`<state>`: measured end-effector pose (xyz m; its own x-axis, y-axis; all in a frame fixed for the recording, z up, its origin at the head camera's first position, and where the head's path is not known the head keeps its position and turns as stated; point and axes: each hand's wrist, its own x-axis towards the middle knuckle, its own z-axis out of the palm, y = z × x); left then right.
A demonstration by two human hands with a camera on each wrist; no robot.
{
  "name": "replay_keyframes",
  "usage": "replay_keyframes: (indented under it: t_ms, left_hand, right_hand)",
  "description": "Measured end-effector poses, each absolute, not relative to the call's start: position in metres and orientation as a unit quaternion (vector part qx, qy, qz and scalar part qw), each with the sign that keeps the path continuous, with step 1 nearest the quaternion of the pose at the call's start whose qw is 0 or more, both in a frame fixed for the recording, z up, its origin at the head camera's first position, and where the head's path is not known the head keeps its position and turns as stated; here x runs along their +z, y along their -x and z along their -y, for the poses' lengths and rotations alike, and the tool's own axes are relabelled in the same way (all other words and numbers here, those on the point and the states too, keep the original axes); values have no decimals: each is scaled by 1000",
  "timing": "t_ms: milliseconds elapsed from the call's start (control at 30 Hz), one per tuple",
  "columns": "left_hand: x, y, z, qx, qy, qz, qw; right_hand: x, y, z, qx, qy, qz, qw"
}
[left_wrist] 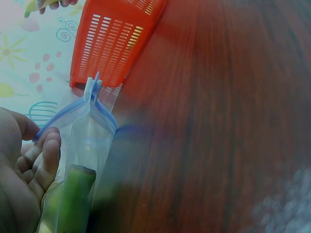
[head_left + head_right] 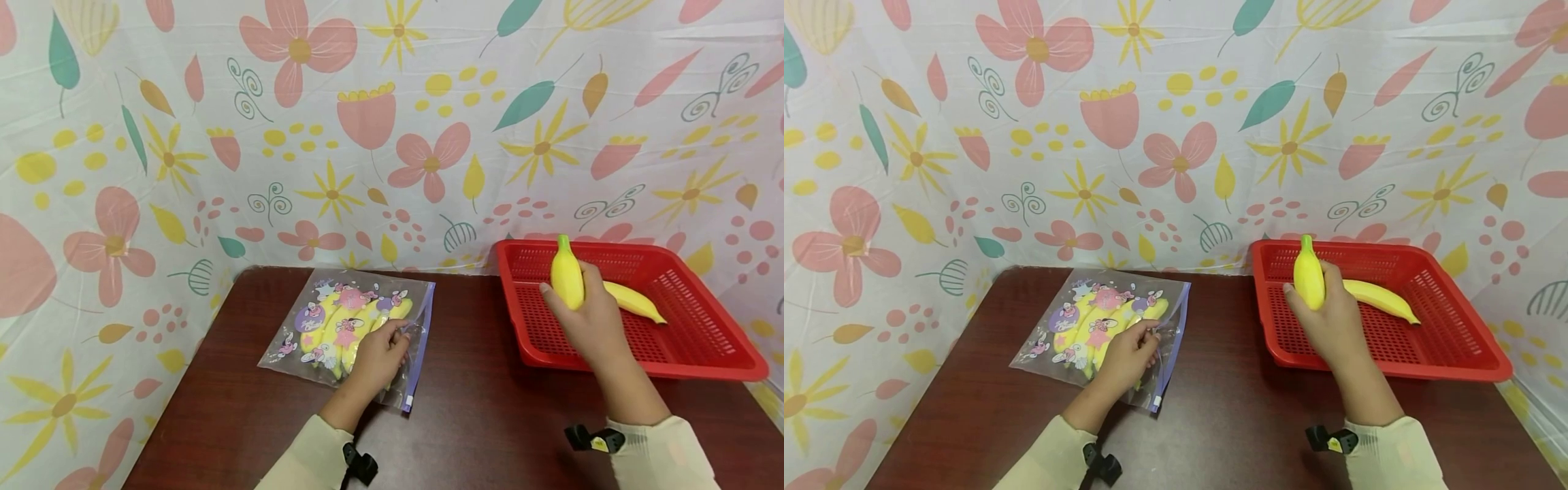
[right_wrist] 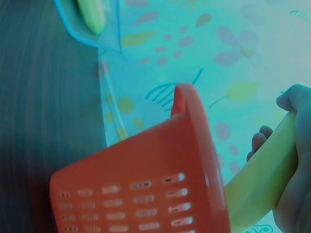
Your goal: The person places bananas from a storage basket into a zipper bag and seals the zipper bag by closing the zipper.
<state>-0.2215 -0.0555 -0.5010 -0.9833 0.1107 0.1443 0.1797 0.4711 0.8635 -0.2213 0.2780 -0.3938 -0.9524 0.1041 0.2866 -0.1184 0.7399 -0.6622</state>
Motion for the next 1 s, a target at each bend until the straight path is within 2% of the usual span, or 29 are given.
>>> replay_keyframes:
  t_ms: [267, 667, 1000]
  left_hand:
    - [-500, 221, 56, -513, 83, 854, 30]
    - [-499, 219, 56, -512, 83, 854, 29]
    - [-499, 220, 56, -511, 86, 855, 29]
  right_hand:
    - [-385, 213, -265, 373, -9, 915, 153]
    - [-383, 206, -251, 405, -31, 895, 186]
    - [-384, 200, -241, 444, -32, 878, 173]
